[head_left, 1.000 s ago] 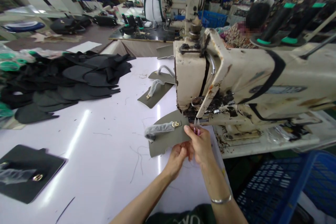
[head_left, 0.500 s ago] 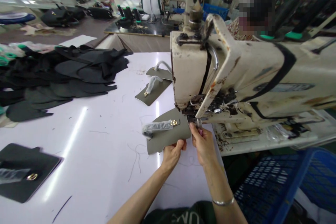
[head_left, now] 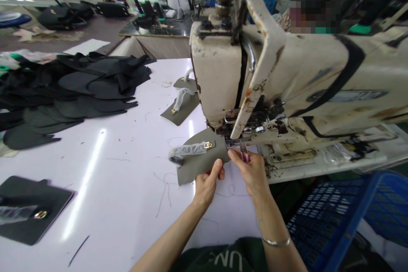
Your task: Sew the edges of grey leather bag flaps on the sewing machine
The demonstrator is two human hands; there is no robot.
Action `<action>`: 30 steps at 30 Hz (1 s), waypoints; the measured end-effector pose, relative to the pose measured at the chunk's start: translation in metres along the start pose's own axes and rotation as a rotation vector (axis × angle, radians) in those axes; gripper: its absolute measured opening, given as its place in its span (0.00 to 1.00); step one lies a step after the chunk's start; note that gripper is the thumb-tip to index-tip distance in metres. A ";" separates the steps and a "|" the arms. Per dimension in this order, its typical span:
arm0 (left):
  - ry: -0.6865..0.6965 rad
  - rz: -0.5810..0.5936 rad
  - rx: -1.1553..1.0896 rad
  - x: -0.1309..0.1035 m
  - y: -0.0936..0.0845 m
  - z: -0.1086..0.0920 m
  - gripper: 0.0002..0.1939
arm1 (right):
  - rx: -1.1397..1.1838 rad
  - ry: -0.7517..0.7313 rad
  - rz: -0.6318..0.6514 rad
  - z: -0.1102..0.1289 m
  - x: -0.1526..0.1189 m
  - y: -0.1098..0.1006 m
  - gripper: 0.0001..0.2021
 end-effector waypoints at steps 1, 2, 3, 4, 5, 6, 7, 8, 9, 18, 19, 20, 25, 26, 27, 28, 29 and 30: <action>-0.009 -0.014 -0.008 -0.001 0.000 -0.001 0.25 | -0.037 -0.022 -0.010 0.002 0.001 -0.002 0.14; -0.017 -0.028 -0.012 -0.002 -0.001 -0.001 0.25 | -0.061 -0.039 -0.018 0.003 0.001 -0.003 0.13; -0.023 -0.044 -0.011 -0.002 -0.001 -0.002 0.25 | -0.071 -0.048 -0.017 0.004 0.002 -0.004 0.13; -0.024 -0.061 -0.006 -0.003 -0.002 -0.003 0.25 | -0.068 -0.048 -0.007 0.005 0.003 -0.003 0.13; -0.020 -0.074 0.000 -0.003 -0.003 -0.004 0.25 | -0.059 -0.043 0.011 0.005 0.003 -0.002 0.13; -0.013 -0.082 0.005 -0.004 -0.003 -0.006 0.24 | -0.048 -0.036 0.026 0.005 0.004 -0.001 0.13; -0.007 -0.083 0.011 -0.003 -0.003 -0.008 0.24 | -0.038 -0.028 0.034 0.004 0.004 0.000 0.13; -0.001 -0.075 0.012 -0.003 -0.003 -0.010 0.24 | -0.027 -0.019 0.038 0.004 0.005 0.001 0.12; 0.001 -0.056 -0.001 -0.003 -0.002 -0.011 0.24 | -0.012 -0.008 0.036 0.003 0.006 0.002 0.12; -0.140 0.048 -0.228 -0.001 0.000 -0.002 0.21 | 0.152 0.118 0.026 -0.002 0.004 0.004 0.13; -0.120 0.044 -0.214 0.000 -0.001 -0.001 0.21 | 0.149 0.123 0.023 -0.001 0.002 0.003 0.14; -0.104 0.041 -0.203 0.000 -0.002 -0.001 0.22 | 0.145 0.123 0.024 -0.001 0.001 0.001 0.13; -0.052 -0.021 -0.174 0.000 -0.002 0.000 0.22 | 0.174 0.162 0.055 -0.010 -0.011 -0.002 0.17; -0.051 -0.034 -0.174 -0.001 -0.002 -0.001 0.22 | 0.188 0.185 0.061 -0.014 -0.014 -0.003 0.18; -0.049 -0.043 -0.176 -0.001 -0.001 -0.001 0.21 | 0.197 0.204 0.072 -0.017 -0.016 -0.003 0.19; -0.048 -0.047 -0.177 -0.001 -0.001 -0.002 0.21 | 0.201 0.213 0.093 -0.018 -0.018 -0.002 0.19; -0.044 -0.049 -0.173 -0.002 -0.001 -0.003 0.21 | 0.197 0.210 0.114 -0.018 -0.020 -0.001 0.18; -0.040 -0.049 -0.163 -0.002 0.000 -0.004 0.22 | 0.188 0.199 0.131 -0.017 -0.022 0.000 0.18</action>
Point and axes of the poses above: each hand's wrist, its own x-axis towards the middle knuckle, its own y-axis out of the palm, z = x × y, the point moved 6 cm from there along x, towards the middle knuckle, and after that the axes turned 9 degrees about -x, right-handed, at the moved point
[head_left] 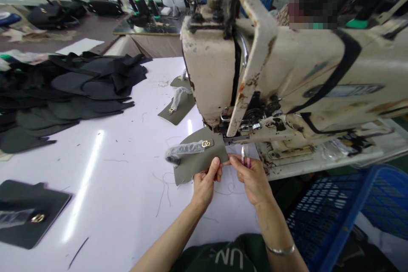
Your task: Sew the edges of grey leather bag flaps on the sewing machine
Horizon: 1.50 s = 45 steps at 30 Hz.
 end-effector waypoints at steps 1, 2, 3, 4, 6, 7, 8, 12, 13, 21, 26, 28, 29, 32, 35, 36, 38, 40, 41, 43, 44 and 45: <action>0.003 0.000 0.015 -0.001 0.001 -0.001 0.23 | -0.017 -0.013 0.008 0.001 -0.001 0.001 0.17; 0.005 -0.002 0.032 -0.001 0.002 -0.002 0.24 | -0.039 -0.032 0.008 0.003 -0.001 0.003 0.16; 0.004 -0.006 0.049 -0.001 0.003 -0.003 0.25 | -0.066 -0.060 0.001 0.005 -0.001 0.004 0.15; 0.003 -0.010 0.066 -0.001 0.004 -0.004 0.26 | -0.102 -0.093 -0.012 0.006 0.000 0.005 0.14; 0.002 -0.023 0.089 0.000 0.006 -0.005 0.27 | -0.190 -0.165 -0.052 0.008 0.002 0.007 0.13; 0.000 -0.029 0.099 0.000 0.007 -0.007 0.28 | -0.239 -0.196 -0.083 0.008 0.003 0.007 0.13; -0.010 -0.031 0.111 -0.001 0.008 -0.008 0.28 | -0.290 -0.218 -0.118 0.007 0.004 0.007 0.14; -0.212 0.189 0.187 -0.016 0.013 -0.013 0.31 | -0.381 -0.246 -0.203 0.001 0.007 0.006 0.17; -0.237 0.264 0.241 -0.023 0.011 -0.017 0.31 | -0.363 -0.247 -0.209 -0.001 0.008 0.006 0.17; 0.590 0.069 1.078 -0.020 -0.035 -0.087 0.14 | -0.111 -0.191 -0.181 -0.010 0.013 0.008 0.15; 0.566 0.259 1.186 0.037 -0.001 -0.097 0.22 | -0.106 -0.195 -0.192 -0.011 0.013 0.009 0.16; 0.580 0.324 1.221 0.052 0.016 -0.107 0.21 | -0.130 -0.218 -0.207 -0.012 0.012 0.010 0.17; 0.585 0.345 1.232 0.056 0.022 -0.112 0.21 | -0.135 -0.230 -0.217 -0.012 0.012 0.010 0.17; 0.592 0.375 1.231 0.063 0.031 -0.121 0.20 | -0.126 -0.248 -0.236 -0.014 0.011 0.012 0.14; 0.538 0.355 1.187 0.069 0.028 -0.118 0.18 | -0.142 -0.255 -0.241 -0.013 0.011 0.013 0.14; 0.515 0.341 1.164 0.072 0.025 -0.116 0.18 | -0.153 -0.259 -0.243 -0.012 0.011 0.014 0.15; 0.484 0.334 1.113 0.076 0.020 -0.112 0.16 | -0.174 -0.260 -0.248 -0.010 0.012 0.014 0.16; 0.468 0.348 1.083 0.081 0.018 -0.109 0.16 | -0.187 -0.250 -0.250 -0.010 0.014 0.014 0.17; 0.462 0.358 1.076 0.084 0.018 -0.108 0.17 | -0.186 -0.246 -0.252 -0.010 0.015 0.015 0.17; 0.448 0.379 1.061 0.088 0.018 -0.109 0.17 | -0.163 -0.245 -0.251 -0.009 0.017 0.016 0.17; 0.436 0.386 1.048 0.091 0.017 -0.109 0.17 | -0.145 -0.245 -0.249 -0.009 0.019 0.016 0.17; 0.420 0.386 1.025 0.093 0.017 -0.110 0.17 | -0.127 -0.243 -0.247 -0.008 0.020 0.017 0.17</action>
Point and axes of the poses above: each hand's wrist, its own x-axis towards the middle knuckle, its own y-axis out of the palm, z = x × y, the point moved 6 cm from there along x, towards the middle knuckle, and after that the axes turned 9 degrees about -x, right-handed, at the moved point
